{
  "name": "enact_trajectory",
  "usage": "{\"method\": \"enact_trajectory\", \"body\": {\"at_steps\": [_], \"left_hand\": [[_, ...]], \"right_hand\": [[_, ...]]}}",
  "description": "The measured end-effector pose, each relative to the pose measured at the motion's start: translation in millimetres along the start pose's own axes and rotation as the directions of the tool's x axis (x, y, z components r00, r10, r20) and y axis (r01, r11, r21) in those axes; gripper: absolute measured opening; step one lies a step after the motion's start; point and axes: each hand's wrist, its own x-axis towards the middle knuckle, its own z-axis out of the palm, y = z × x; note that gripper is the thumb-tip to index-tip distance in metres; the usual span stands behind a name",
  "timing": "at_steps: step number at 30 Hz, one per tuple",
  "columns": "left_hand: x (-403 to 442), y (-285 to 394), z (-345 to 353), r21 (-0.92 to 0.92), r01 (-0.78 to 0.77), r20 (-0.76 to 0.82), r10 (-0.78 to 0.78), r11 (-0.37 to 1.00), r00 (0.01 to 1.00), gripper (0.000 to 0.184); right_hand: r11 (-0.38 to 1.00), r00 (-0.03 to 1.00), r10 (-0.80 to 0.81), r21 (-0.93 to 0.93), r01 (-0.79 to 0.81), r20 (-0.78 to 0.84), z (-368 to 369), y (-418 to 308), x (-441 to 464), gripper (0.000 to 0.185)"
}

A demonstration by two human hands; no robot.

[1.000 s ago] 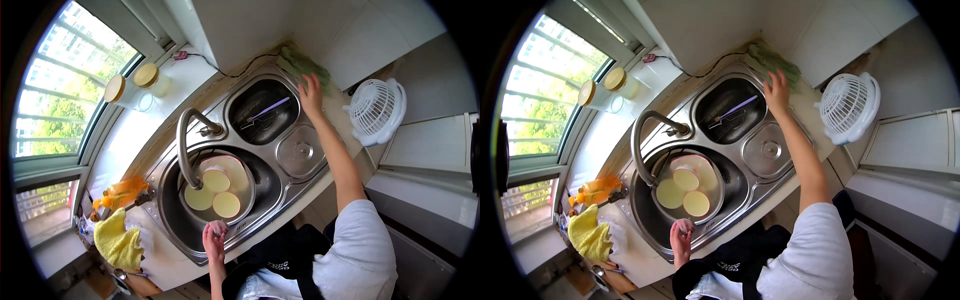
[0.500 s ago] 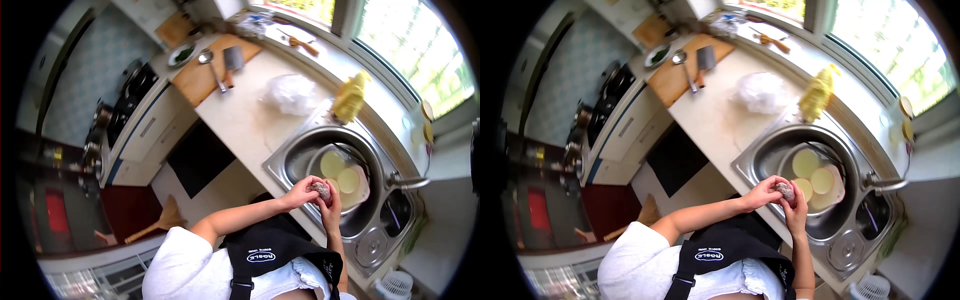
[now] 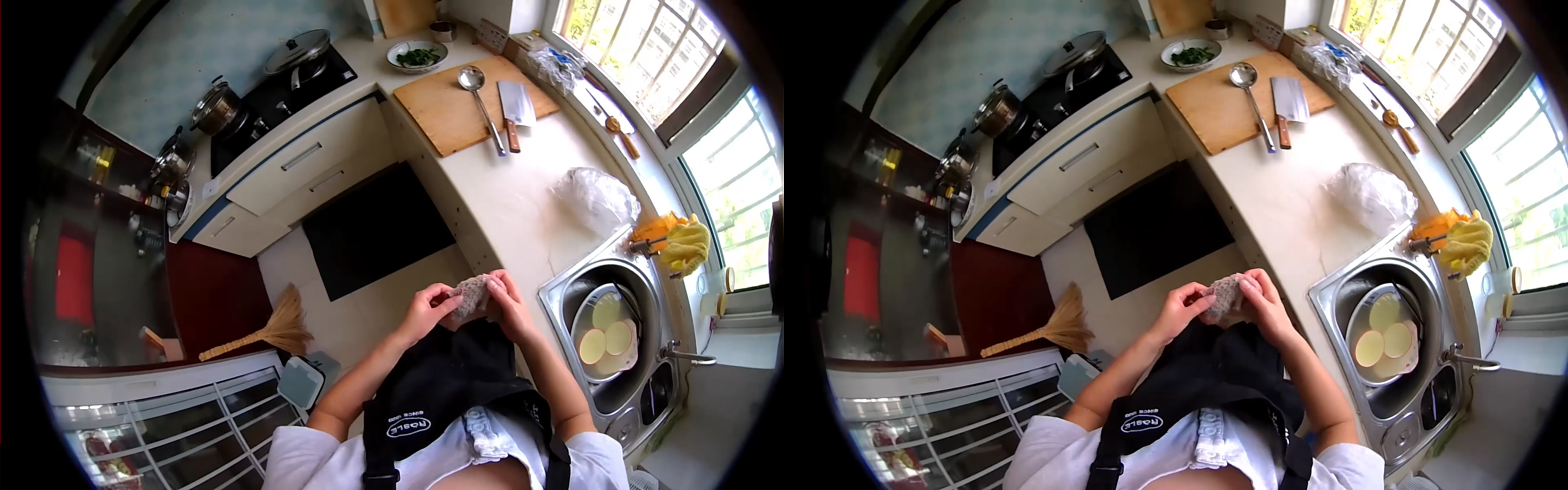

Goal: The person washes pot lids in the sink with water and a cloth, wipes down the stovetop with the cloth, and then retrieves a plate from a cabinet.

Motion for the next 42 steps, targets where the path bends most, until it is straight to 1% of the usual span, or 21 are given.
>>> {"method": "enact_trajectory", "body": {"at_steps": [1, 2, 4, 6, 13, 18, 20, 22, 24, 26, 28, 29, 30, 32, 33, 34, 36, 39, 40, 41, 42], "left_hand": [[0.1, -4.6, -15.8, -0.066, 0.001, -0.019, -0.002, 0.998, 1.0, 0.017], [0.1, -9.3, -29.7, -0.069, -0.006, -0.025, 0.004, 0.998, 1.0, 0.017], [1.3, -5.1, -54.2, -0.169, -0.042, -0.184, 0.01, 0.985, 0.983, 0.019], [4.6, -9.5, -85.7, -0.173, -0.016, -0.23, -0.024, 0.985, 0.973, 0.022], [41.7, 2.2, -201.2, -0.298, 0.113, -0.389, -0.229, 0.948, 0.893, 0.023], [40.9, -24.5, -280.7, -0.201, 0.24, -0.675, -0.312, 0.95, 0.669, 0.021], [16.3, -67.0, -311.7, -0.109, 0.307, -0.741, -0.283, 0.946, 0.609, 0.022], [-14.6, -78.5, -309.1, -0.284, 0.336, -0.786, -0.419, 0.898, 0.455, 0.021], [-64.6, -122.0, -300.8, -0.505, 0.356, -0.76, -0.601, 0.786, 0.249, 0.018], [-135.9, -206.0, -291.6, -0.613, 0.41, -0.673, -0.718, 0.675, 0.176, 0.01], [-182.2, -243.0, -272.4, -0.799, 0.282, -0.513, -0.846, 0.532, 0.142, 0.008], [-183.1, -237.4, -273.6, -0.761, 0.364, -0.518, -0.841, 0.538, 0.159, 0.009], [-173.6, -232.7, -279.4, -0.635, 0.507, -0.571, -0.796, 0.583, 0.2, 0.01], [-147.9, -228.5, -309.7, -0.37, 0.682, -0.633, -0.709, 0.631, 0.312, 0.011], [-135.5, -226.8, -332.9, -0.258, 0.716, -0.653, -0.663, 0.649, 0.366, 0.012], [-123.6, -223.1, -360.7, -0.174, 0.718, -0.668, -0.617, 0.674, 0.417, 0.012], [-97.6, -212.7, -424.2, -0.009, 0.69, -0.688, -0.505, 0.723, 0.521, 0.014], [-73.5, -191.9, -517.6, 0.393, 0.583, -0.694, -0.186, 0.711, 0.696, 0.016], [-64.4, -182.4, -541.9, 0.424, 0.561, -0.716, -0.116, 0.712, 0.688, 0.017], [-37.8, -138.8, -540.9, -0.105, 0.535, -0.857, -0.35, 0.838, 0.379, 0.021], [1.4, -74.5, -538.2, -0.582, 0.293, -0.776, -0.625, 0.759, 0.078, 0.026]], "right_hand": [[0.994, 0.994, 0.093, 0.051, -0.096, 0.049, 8.9, 4.0, 14.7, 0.025], [0.994, 0.994, 0.093, 0.044, -0.096, 0.057, 18.2, 4.3, 28.3, 0.025], [0.959, 0.972, 0.229, 0.158, -0.234, 0.053, 35.0, 3.5, 56.3, 0.024], [0.96, 0.972, 0.22, 0.161, -0.23, 0.078, 32.9, 8.7, 89.9, 0.027], [0.881, 0.904, 0.37, 0.229, -0.414, 0.214, 28.1, -13.1, 221.8, 0.032], [0.871, 0.887, 0.354, 0.241, -0.428, 0.298, 36.7, -17.4, 350.4, 0.033], [0.857, 0.866, 0.39, 0.221, -0.466, 0.313, 68.6, -28.3, 401.9, 0.031], [0.889, 0.848, 0.361, 0.132, -0.439, 0.389, 87.0, -24.3, 450.3, 0.031], [0.923, 0.895, 0.353, 0.056, -0.381, 0.274, 110.0, -26.0, 507.7, 0.033], [0.986, 0.967, 0.163, -0.006, -0.166, 0.197, 141.5, -33.9, 566.1, 0.037], [0.988, 0.976, -0.127, -0.069, 0.141, 0.179, 183.9, -52.2, 618.3, 0.038], [0.866, 0.915, -0.362, -0.301, 0.4, 0.176, 202.1, -54.9, 649.6, 0.037], [0.626, 0.794, -0.563, -0.508, 0.591, 0.229, 219.4, -55.2, 679.9, 0.037], [0.329, 0.681, -0.662, -0.695, 0.64, 0.313, 252.9, -48.2, 726.7, 0.037], [0.268, 0.65, -0.656, -0.686, 0.676, 0.383, 264.3, -33.7, 751.9, 0.04], [0.115, 0.633, -0.611, -0.738, 0.665, 0.475, 273.0, -18.0, 777.0, 0.042], [-0.362, 0.583, -0.51, -0.773, 0.521, 0.632, 283.8, 23.9, 818.3, 0.045], [-0.465, 0.632, -0.441, -0.765, 0.446, 0.637, 282.7, 65.7, 883.1, 0.052], [-0.421, 0.644, -0.457, -0.787, 0.451, 0.614, 280.9, 67.1, 904.0, 0.054], [-0.475, 0.673, -0.42, -0.779, 0.409, 0.609, 277.8, 60.1, 922.3, 0.054], [-0.529, 0.702, -0.382, -0.765, 0.367, 0.601, 272.7, 47.9, 940.1, 0.054]]}}
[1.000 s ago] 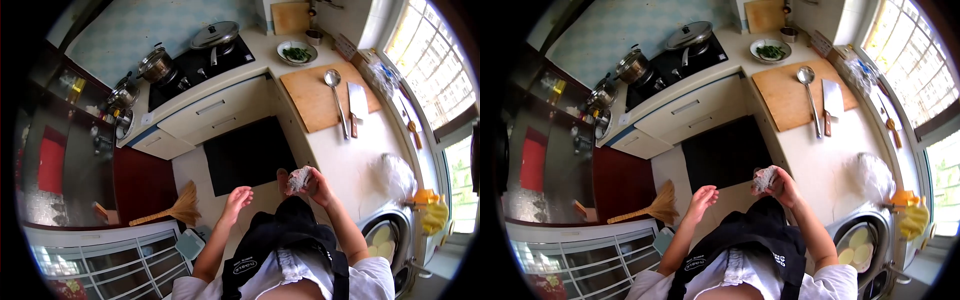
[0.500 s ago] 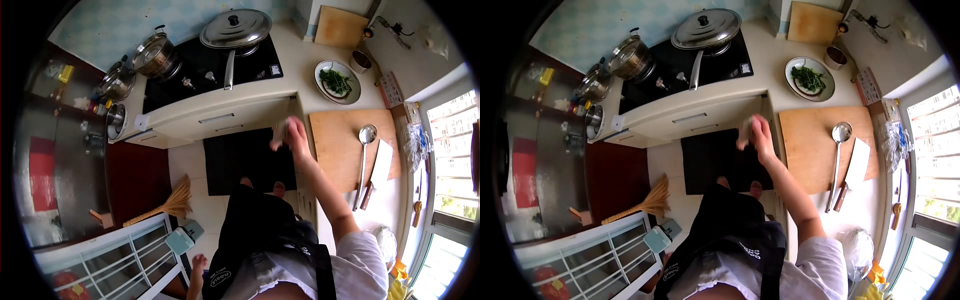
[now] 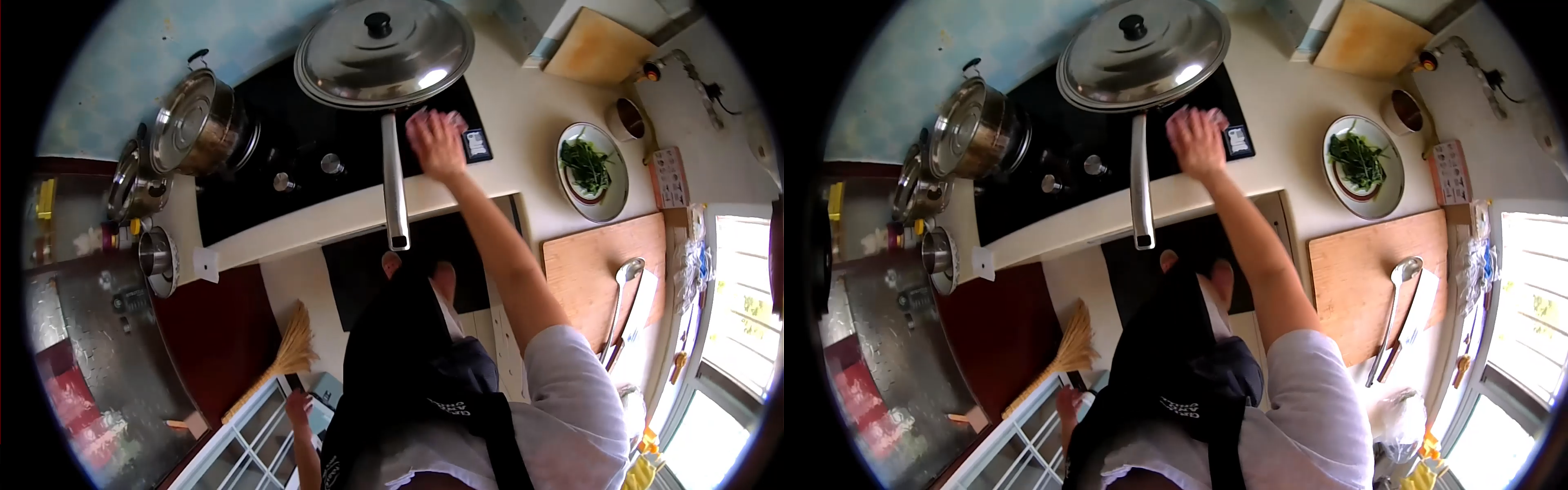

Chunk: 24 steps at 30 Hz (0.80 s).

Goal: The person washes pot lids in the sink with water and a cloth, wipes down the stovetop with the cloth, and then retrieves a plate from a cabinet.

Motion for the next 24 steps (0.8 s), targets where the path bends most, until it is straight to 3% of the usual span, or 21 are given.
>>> {"method": "enact_trajectory", "body": {"at_steps": [4, 6, 7, 8, 9, 10, 11, 12, 14, 16, 18, 20, 24], "left_hand": [[-29.3, 47.1, 3.0, 0.279, 0.052, 0.085, -0.079, 0.959, 0.993, 0.029], [-40.9, 33.3, -2.1, 0.246, 0.04, 0.07, -0.059, 0.969, 0.996, 0.027], [-50.7, 27.1, 2.9, 0.214, 0.069, 0.0, -0.071, 0.974, 0.997, 0.024], [-54.8, 9.1, -0.8, 0.145, 0.061, 0.014, -0.063, 0.988, 0.998, 0.023], [-65.5, 3.9, 1.6, 0.147, 0.091, 0.047, -0.099, 0.985, 0.994, 0.023], [-79.2, 11.1, 17.0, 0.148, 0.116, 0.085, -0.13, 0.982, 0.988, 0.023], [-90.5, 22.5, 27.3, 0.458, 0.046, 0.146, -0.126, 0.888, 0.981, 0.024], [-83.5, 1.5, 23.4, 0.437, 0.11, 0.219, -0.224, 0.893, 0.95, 0.025], [-68.7, -31.8, 16.6, 0.422, 0.134, 0.349, -0.298, 0.896, 0.888, 0.024], [-78.9, 20.3, 44.6, 0.552, -0.059, 0.285, -0.121, 0.832, 0.951, 0.022], [-54.9, -0.6, 33.4, 0.175, 0.071, 0.246, -0.113, 0.982, 0.963, 0.021], [-54.2, 51.5, 41.9, 0.162, 0.189, 0.131, -0.211, 0.969, 0.969, 0.021], [-6.2, 60.9, 6.7, 0.233, 0.206, 0.153, -0.245, 0.951, 0.957, 0.023]], "right_hand": [[0.97, 0.977, 0.212, -0.128, -0.207, 0.028, 19.4, 56.3, 64.1, 0.051], [0.963, 0.964, 0.265, -0.045, -0.264, 0.012, 14.8, 42.2, 64.9, 0.051], [0.979, 0.978, 0.204, 0.028, -0.203, -0.039, 7.9, 28.3, 53.8, 0.051], [0.993, 0.995, 0.093, 0.075, -0.095, 0.037, -9.6, 11.6, 40.0, 0.052], [0.989, 0.994, -0.103, -0.105, 0.105, 0.025, -17.6, -8.6, 20.4, 0.054], [0.996, 1.0, -0.026, 0.085, 0.026, 0.008, -21.5, -35.1, 0.0, 0.055], [0.996, 0.979, -0.091, 0.006, 0.092, 0.183, -26.1, -57.4, -13.5, 0.056], [0.992, 0.993, -0.1, 0.077, 0.095, 0.056, 0.5, -75.8, -28.3, 0.056], [0.96, 0.983, -0.166, 0.241, 0.142, 0.083, -20.5, -99.2, 16.9, 0.053], [0.951, 0.99, -0.139, 0.283, 0.123, 0.036, -13.7, -111.9, 46.7, 0.046], [0.955, 0.993, -0.091, 0.289, 0.065, 0.075, -13.4, -119.4, 51.3, 0.045], [0.962, 0.993, -0.043, 0.275, 0.01, 0.112, -18.6, -119.4, 31.1, 0.048], [0.969, 0.966, 0.088, 0.204, -0.14, 0.244, -32.8, -119.1, -12.0, 0.051]]}}
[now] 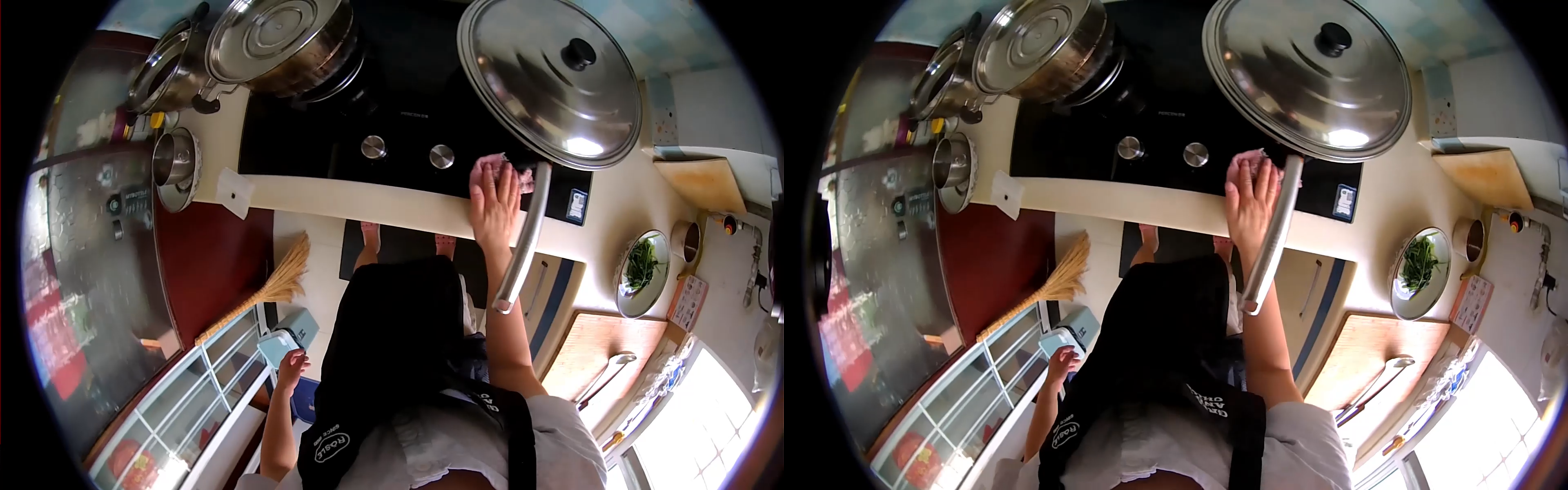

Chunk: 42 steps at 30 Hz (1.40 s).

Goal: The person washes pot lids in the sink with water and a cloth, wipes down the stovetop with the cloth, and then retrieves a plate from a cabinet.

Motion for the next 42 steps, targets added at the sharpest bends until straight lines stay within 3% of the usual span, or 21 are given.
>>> {"method": "enact_trajectory", "body": {"at_steps": [2, 4, 6, 8, 9, 12, 15, 16, 19, 22, 24, 27, 29, 30, 31, 32, 33, 34, 36, 38, 42], "left_hand": [[29.0, -2.3, -33.1, 0.019, -0.034, 0.056, 0.032, 0.999, 0.998, 0.023], [57.1, 11.1, -61.7, 0.186, -0.058, 0.068, 0.046, 0.981, 0.997, 0.022], [73.5, 31.5, -92.8, 0.098, -0.146, 0.051, 0.141, 0.984, 0.989, 0.023], [79.9, 67.6, -114.8, -0.011, -0.126, -0.043, 0.126, 0.992, 0.991, 0.025], [88.7, 71.6, -130.8, 0.024, -0.15, -0.05, 0.151, 0.988, 0.987, 0.028], [110.0, 78.7, -167.2, 0.025, -0.163, -0.057, 0.164, 0.986, 0.985, 0.028], [119.0, 85.7, -187.6, 0.077, -0.093, -0.036, 0.096, 0.993, 0.995, 0.026], [118.5, 88.3, -189.3, 0.055, -0.072, -0.03, 0.074, 0.996, 0.997, 0.027], [114.0, 99.0, -195.3, 0.066, -0.106, 0.02, 0.105, 0.992, 0.994, 0.03], [116.7, 83.5, -199.2, -0.014, -0.13, -0.093, 0.128, 0.991, 0.987, 0.026], [160.1, 6.8, -228.2, -0.29, -0.174, -0.005, 0.18, 0.941, 0.984, 0.025], [198.7, -75.3, -239.2, -0.224, -0.093, 0.078, 0.113, 0.97, 0.991, 0.024], [228.6, -96.8, -248.0, 0.208, -0.523, 0.286, 0.46, 0.826, 0.84, 0.022], [225.6, -80.5, -248.1, 0.211, -0.526, 0.3, 0.457, 0.824, 0.837, 0.022], [227.0, -58.2, -250.8, -0.185, -0.145, 0.354, 0.204, 0.972, 0.913, 0.021], [229.6, -35.7, -249.1, -0.491, 0.307, 0.495, -0.029, 0.815, 0.868, 0.02], [229.0, -25.8, -235.3, -0.187, -0.113, 0.225, 0.154, 0.976, 0.962, 0.021], [205.8, 24.5, -225.9, 0.145, -0.577, 0.275, 0.527, 0.804, 0.804, 0.025], [173.6, 91.7, -196.5, 0.099, -0.191, 0.066, 0.185, 0.977, 0.981, 0.031], [177.3, 106.1, -190.9, 0.103, -0.174, 0.098, 0.165, 0.979, 0.981, 0.032], [185.2, 114.3, -187.0, 0.097, -0.183, 0.18, 0.163, 0.978, 0.97, 0.034]], "right_hand": [[0.997, 0.996, 0.071, 0.009, -0.072, 0.06, 7.6, -7.6, 9.1, 0.053], [0.992, 0.993, 0.115, 0.055, -0.116, 0.024, 13.0, -21.2, 29.4, 0.058], [0.994, 0.998, -0.066, -0.09, 0.067, 0.019, 54.0, -7.9, 52.0, 0.062], [0.986, 0.986, -0.132, -0.091, 0.141, 0.099, 57.2, -33.5, 83.7, 0.064], [0.996, 0.991, 0.036, 0.078, -0.047, 0.129, 29.5, -74.8, 98.7, 0.065], [0.998, 0.986, -0.064, 0.04, 0.058, 0.156, 65.5, -113.3, 126.4, 0.071], [0.977, 0.975, -0.209, -0.047, 0.206, -0.077, 80.4, -144.4, 155.1, 0.071], [0.946, 0.947, -0.277, -0.219, 0.24, -0.161, 96.7, -133.3, 172.3, 0.065], [0.962, 0.971, -0.18, -0.235, 0.14, -0.157, 111.0, -93.4, 222.5, 0.06], [0.981, 0.997, -0.003, -0.196, -0.012, -0.072, 100.1, -120.3, 224.0, 0.068], [0.935, 0.984, 0.17, -0.31, -0.175, -0.044, 98.6, -172.1, 202.2, 0.079], [0.956, 0.995, 0.066, -0.29, -0.042, 0.073, 91.8, -251.1, 138.0, 0.088], [0.979, 0.993, -0.032, -0.196, 0.053, 0.109, 84.5, -292.2, 97.8, 0.087], [0.986, 0.99, -0.084, -0.137, 0.1, 0.114, 89.8, -302.0, 77.3, 0.085], [0.979, 0.981, -0.155, -0.114, 0.168, 0.115, 94.2, -304.6, 59.6, 0.084], [0.968, 0.968, -0.223, -0.092, 0.234, 0.113, 94.7, -303.8, 45.2, 0.083], [0.965, 0.959, -0.261, 0.003, 0.262, 0.107, 83.6, -298.4, 34.4, 0.074], [0.969, 0.963, -0.246, -0.006, 0.248, 0.11, 83.1, -286.1, 26.4, 0.074], [0.921, 0.922, -0.384, -0.047, 0.386, 0.036, 89.2, -258.3, 6.6, 0.063], [0.936, 0.927, -0.34, -0.041, 0.35, 0.157, 72.3, -228.2, -8.3, 0.054], [0.965, 0.96, -0.255, -0.031, 0.26, 0.115, 44.7, -169.1, -31.4, 0.049]]}}
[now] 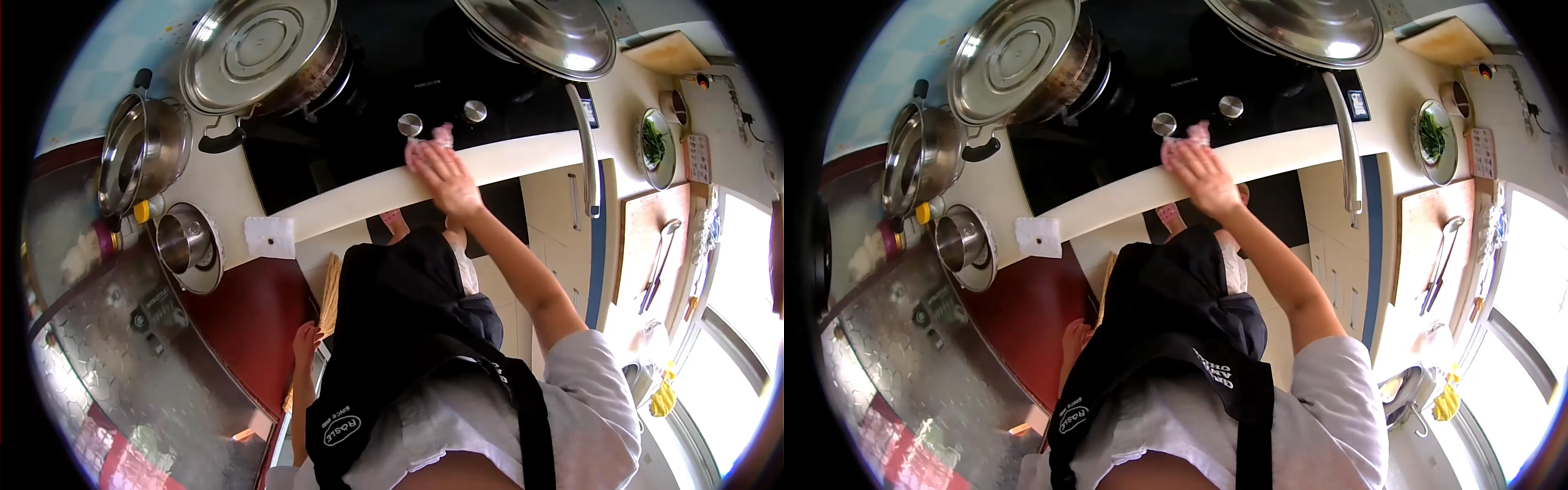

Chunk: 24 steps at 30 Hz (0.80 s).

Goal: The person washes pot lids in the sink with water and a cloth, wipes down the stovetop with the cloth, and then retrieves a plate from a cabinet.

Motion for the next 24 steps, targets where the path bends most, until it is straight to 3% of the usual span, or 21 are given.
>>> {"method": "enact_trajectory", "body": {"at_steps": [2, 6, 10, 12, 13, 14, 15, 16, 18, 20, 22, 24], "left_hand": [[7.2, -2.3, 0.0, 0.019, 0.011, -0.004, -0.011, 1.0, 1.0, 0.033], [7.5, -16.8, 8.8, 0.024, 0.002, 0.009, -0.002, 1.0, 1.0, 0.031], [-4.4, -19.2, 13.6, -0.037, 0.0, 0.008, 0.0, 0.999, 1.0, 0.031], [-12.0, -16.0, 19.1, -0.033, 0.043, -0.062, -0.045, 0.999, 0.997, 0.031], [-12.8, -20.2, 19.9, -0.039, 0.049, -0.065, -0.052, 0.998, 0.997, 0.031], [-13.1, -23.6, 20.4, -0.069, 0.057, -0.059, -0.061, 0.996, 0.996, 0.032], [-14.2, -28.6, 20.8, -0.063, 0.042, -0.07, -0.047, 0.997, 0.996, 0.032], [-14.8, -34.6, 22.0, -0.056, 0.029, -0.08, -0.033, 0.998, 0.996, 0.032], [-17.2, -41.8, 26.1, -0.078, 0.046, -0.089, -0.053, 0.996, 0.995, 0.032], [-23.4, -40.3, 28.6, -0.059, 0.054, -0.063, -0.058, 0.997, 0.996, 0.033], [-27.6, -50.3, 32.7, -0.131, 0.087, -0.079, -0.098, 0.988, 0.992, 0.032], [-29.9, -69.9, 34.4, -0.199, 0.066, -0.092, -0.085, 0.978, 0.992, 0.031]], "right_hand": [[1.0, 0.992, 0.011, 0.009, -0.01, -0.128, 1.7, 20.2, -2.9, 0.046], [0.991, 0.985, 0.108, 0.098, -0.095, -0.136, -11.3, 18.7, 32.5, 0.054], [0.97, 0.976, 0.16, 0.205, -0.127, -0.15, -3.5, 36.1, 82.6, 0.045], [0.972, 0.942, -0.155, 0.122, 0.199, -0.299, 3.0, 56.1, 104.1, 0.036], [0.945, 0.887, -0.323, -0.071, 0.318, -0.331, 18.1, 69.6, 116.1, 0.032], [0.904, 0.916, -0.371, -0.287, 0.317, -0.155, 24.0, 76.6, 129.0, 0.041], [0.993, 0.993, -0.062, -0.111, 0.051, -0.097, 20.7, 57.9, 139.8, 0.053], [0.97, 0.971, 0.239, 0.043, -0.239, 0.02, 16.2, 32.2, 149.8, 0.067], [0.985, 0.989, 0.142, -0.101, -0.137, 0.042, 16.6, -11.5, 153.9, 0.081], [0.988, 0.991, 0.126, -0.096, -0.12, 0.055, 24.1, -69.6, 138.9, 0.09], [0.993, 0.95, 0.047, -0.114, -0.012, 0.309, 15.8, -127.6, 125.8, 0.098], [0.996, 0.985, -0.066, 0.072, 0.055, 0.158, 43.6, -153.3, 123.4, 0.098]]}}
